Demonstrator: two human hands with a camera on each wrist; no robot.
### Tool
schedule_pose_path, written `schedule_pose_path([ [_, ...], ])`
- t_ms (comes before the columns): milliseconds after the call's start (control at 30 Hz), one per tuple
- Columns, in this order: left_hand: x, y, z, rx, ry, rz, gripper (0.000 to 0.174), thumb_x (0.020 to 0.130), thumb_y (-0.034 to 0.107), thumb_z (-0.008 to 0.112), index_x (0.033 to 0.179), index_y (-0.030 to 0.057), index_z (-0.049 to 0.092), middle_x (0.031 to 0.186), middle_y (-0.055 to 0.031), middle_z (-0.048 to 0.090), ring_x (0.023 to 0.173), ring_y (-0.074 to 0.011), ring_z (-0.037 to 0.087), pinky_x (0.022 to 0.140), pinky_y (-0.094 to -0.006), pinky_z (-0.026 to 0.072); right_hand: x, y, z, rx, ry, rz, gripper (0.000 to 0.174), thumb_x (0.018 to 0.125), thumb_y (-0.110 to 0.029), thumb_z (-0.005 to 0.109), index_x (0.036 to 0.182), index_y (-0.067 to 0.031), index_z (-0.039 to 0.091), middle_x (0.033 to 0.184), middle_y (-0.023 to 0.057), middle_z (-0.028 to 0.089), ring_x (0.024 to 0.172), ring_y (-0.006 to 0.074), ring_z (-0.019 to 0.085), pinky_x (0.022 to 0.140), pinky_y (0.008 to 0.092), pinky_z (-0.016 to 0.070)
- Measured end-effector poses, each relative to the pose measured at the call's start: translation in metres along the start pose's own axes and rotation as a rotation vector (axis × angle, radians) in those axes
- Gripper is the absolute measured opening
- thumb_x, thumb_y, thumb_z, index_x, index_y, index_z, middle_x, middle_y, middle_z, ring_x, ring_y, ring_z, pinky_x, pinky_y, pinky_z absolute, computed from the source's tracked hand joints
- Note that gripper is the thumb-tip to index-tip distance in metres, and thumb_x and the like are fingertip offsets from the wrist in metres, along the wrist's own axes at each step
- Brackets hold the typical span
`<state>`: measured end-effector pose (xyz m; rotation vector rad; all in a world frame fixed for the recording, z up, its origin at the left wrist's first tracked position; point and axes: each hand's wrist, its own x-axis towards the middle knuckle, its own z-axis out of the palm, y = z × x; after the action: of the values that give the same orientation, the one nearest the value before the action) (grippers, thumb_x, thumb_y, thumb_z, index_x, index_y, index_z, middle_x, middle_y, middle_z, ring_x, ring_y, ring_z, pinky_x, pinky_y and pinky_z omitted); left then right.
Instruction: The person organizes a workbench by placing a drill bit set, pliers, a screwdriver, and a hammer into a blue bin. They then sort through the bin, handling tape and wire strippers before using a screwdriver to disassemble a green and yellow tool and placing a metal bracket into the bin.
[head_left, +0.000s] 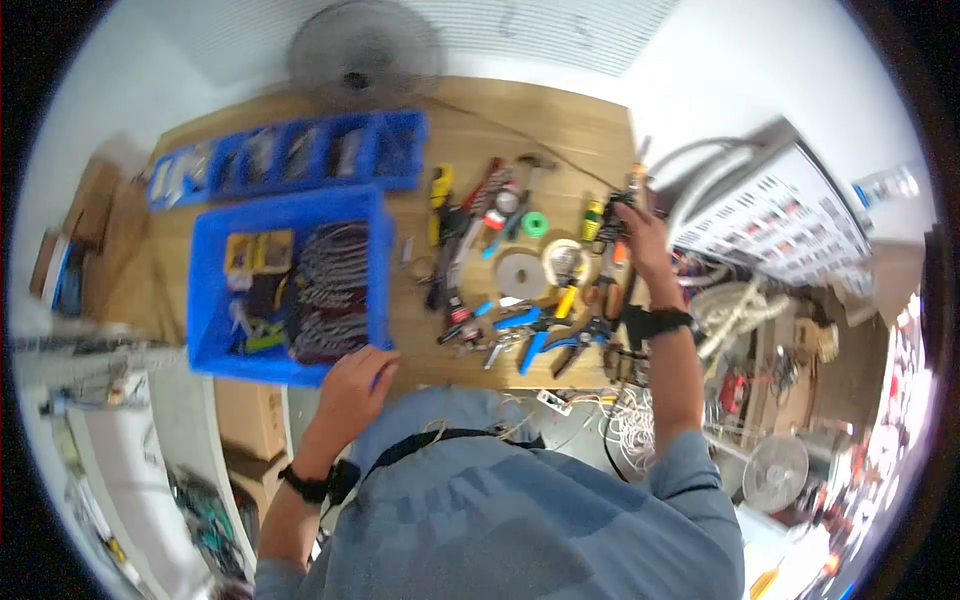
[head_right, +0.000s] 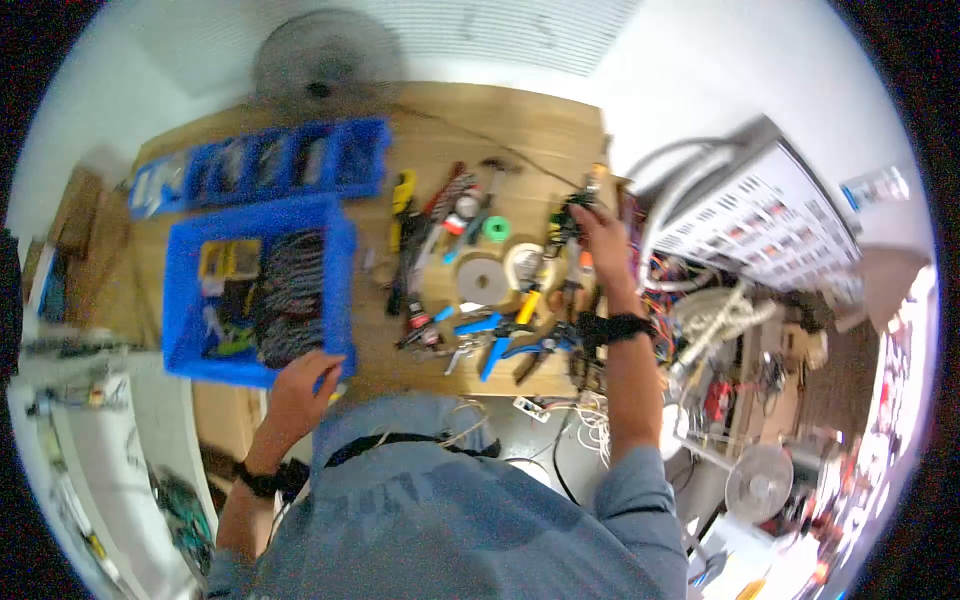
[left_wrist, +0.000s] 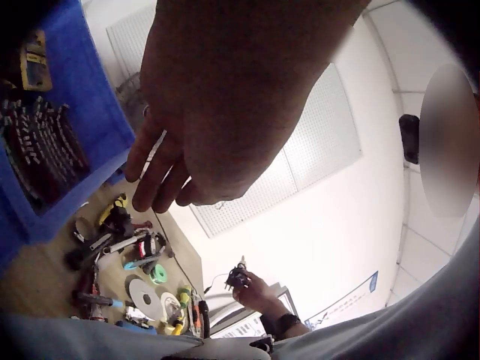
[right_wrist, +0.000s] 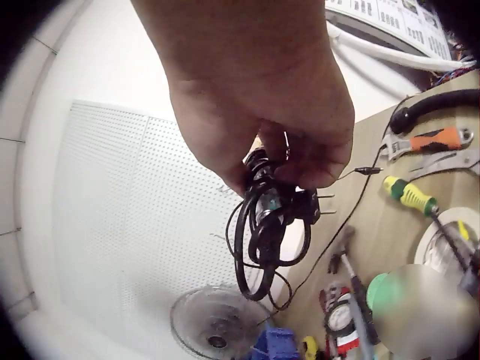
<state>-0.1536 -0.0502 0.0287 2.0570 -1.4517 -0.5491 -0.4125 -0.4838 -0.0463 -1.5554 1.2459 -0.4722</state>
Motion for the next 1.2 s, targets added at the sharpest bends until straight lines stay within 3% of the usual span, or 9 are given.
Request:
schedule_pose_path([
  [33, 0.0, -0.001, -0.003, -0.014, 0.011, 0.007, 0.017, 0.091, 0.011, 0.063, 0.104, 0.0015, 0.066, 0.096, -0.0176, 0.066, 0.089, -0.0365, 0.064, 0.077, -0.042, 0.0508, 0.006, 0.006, 0.009, 0.152, 0.0, -0.033, 0.03, 0.09, -0.032, 0.069, 0.099, -0.0041, 0.073, 0.074, -0.0036, 0.061, 0.064, 0.008, 0.052, 0.059, 0.0253, 0.0419],
  [133, -0.006, -0.013, -0.01, -0.027, 0.024, -0.026, 0.016, 0.091, 0.012, 0.063, 0.104, 0.0019, 0.066, 0.096, -0.0172, 0.066, 0.089, -0.0363, 0.064, 0.077, -0.042, 0.0508, -0.025, -0.044, 0.051, 0.366, -0.115, -0.066, 0.032, 0.092, -0.025, 0.067, 0.108, 0.0024, 0.069, 0.091, 0.002, 0.069, 0.077, 0.0088, 0.06, 0.067, 0.024, 0.0458],
  [267, -0.024, -0.033, -0.023, -0.04, 0.06, -0.056, 0.015, 0.091, 0.011, 0.062, 0.102, 0.0014, 0.065, 0.096, -0.0165, 0.066, 0.089, -0.0357, 0.064, 0.076, -0.0418, 0.0506, -0.06, -0.091, 0.113, 0.007, -0.229, -0.097, 0.03, 0.093, -0.026, 0.068, 0.107, -0.0003, 0.068, 0.077, -0.0046, 0.062, 0.063, 0.004, 0.051, 0.056, 0.0193, 0.036],
  [500, -0.057, -0.082, -0.059, -0.056, 0.174, -0.05, 0.015, 0.091, 0.012, 0.06, 0.103, 0.0023, 0.064, 0.094, -0.0142, 0.065, 0.086, -0.0361, 0.062, 0.074, -0.0431, 0.0496, -0.119, -0.137, 0.261, -0.147, -0.802, -0.242, 0.033, 0.092, -0.034, 0.068, 0.094, -0.0009, 0.069, 0.075, -0.0038, 0.057, 0.071, 0.0056, 0.052, 0.062, 0.0246, 0.042],
  [667, -0.087, -0.125, -0.098, -0.051, 0.185, -0.12, 0.017, 0.094, 0.011, 0.06, 0.103, -0.0005, 0.067, 0.099, -0.0182, 0.067, 0.092, -0.0353, 0.064, 0.079, -0.0427, 0.0505, -0.15, -0.127, 0.398, -0.165, -0.988, -0.086, 0.042, 0.09, -0.037, 0.069, 0.089, 0.0046, 0.065, 0.068, 0.0042, 0.06, 0.06, 0.0111, 0.058, 0.053, 0.0288, 0.0471],
  [833, -0.122, -0.178, -0.122, -0.134, 0.277, -0.13, 0.015, 0.094, 0.009, 0.06, 0.102, -0.0024, 0.066, 0.097, -0.0178, 0.067, 0.089, -0.035, 0.065, 0.077, -0.0402, 0.0511, -0.158, -0.094, 0.509, -0.222, -0.947, -0.018, 0.047, 0.091, -0.037, 0.069, 0.083, 0.0092, 0.065, 0.062, 0.0087, 0.062, 0.054, 0.0156, 0.062, 0.051, 0.0322, 0.0509],
  [1033, -0.151, -0.222, -0.141, -0.243, 0.264, -0.203, 0.016, 0.09, 0.008, 0.061, 0.102, -0.0013, 0.065, 0.096, -0.0186, 0.066, 0.089, -0.038, 0.063, 0.076, -0.0421, 0.0507, -0.154, -0.085, 0.571, -0.491, -0.835, -0.035, 0.052, 0.09, -0.038, 0.069, 0.07, 0.01, 0.064, 0.062, 0.0179, 0.067, 0.054, 0.0206, 0.066, 0.053, 0.0353, 0.0533],
  [1100, -0.155, -0.233, -0.146, -0.263, 0.263, -0.195, 0.016, 0.09, 0.008, 0.061, 0.102, -0.0013, 0.065, 0.096, -0.0184, 0.066, 0.088, -0.038, 0.063, 0.075, -0.0422, 0.0507, -0.15, -0.076, 0.585, -0.779, -0.743, -0.256, 0.053, 0.088, -0.037, 0.069, 0.067, 0.0115, 0.064, 0.064, 0.0194, 0.068, 0.057, 0.0244, 0.068, 0.057, 0.0382, 0.0557],
  [1200, -0.159, -0.248, -0.149, -0.28, 0.274, -0.177, 0.016, 0.09, 0.008, 0.061, 0.102, -0.0012, 0.065, 0.095, -0.018, 0.066, 0.087, -0.038, 0.063, 0.075, -0.0424, 0.0506, -0.154, -0.07, 0.597, -0.762, -0.654, -0.358, 0.052, 0.088, -0.035, 0.068, 0.067, 0.0115, 0.064, 0.064, 0.0176, 0.068, 0.062, 0.0276, 0.069, 0.063, 0.0407, 0.0578],
])
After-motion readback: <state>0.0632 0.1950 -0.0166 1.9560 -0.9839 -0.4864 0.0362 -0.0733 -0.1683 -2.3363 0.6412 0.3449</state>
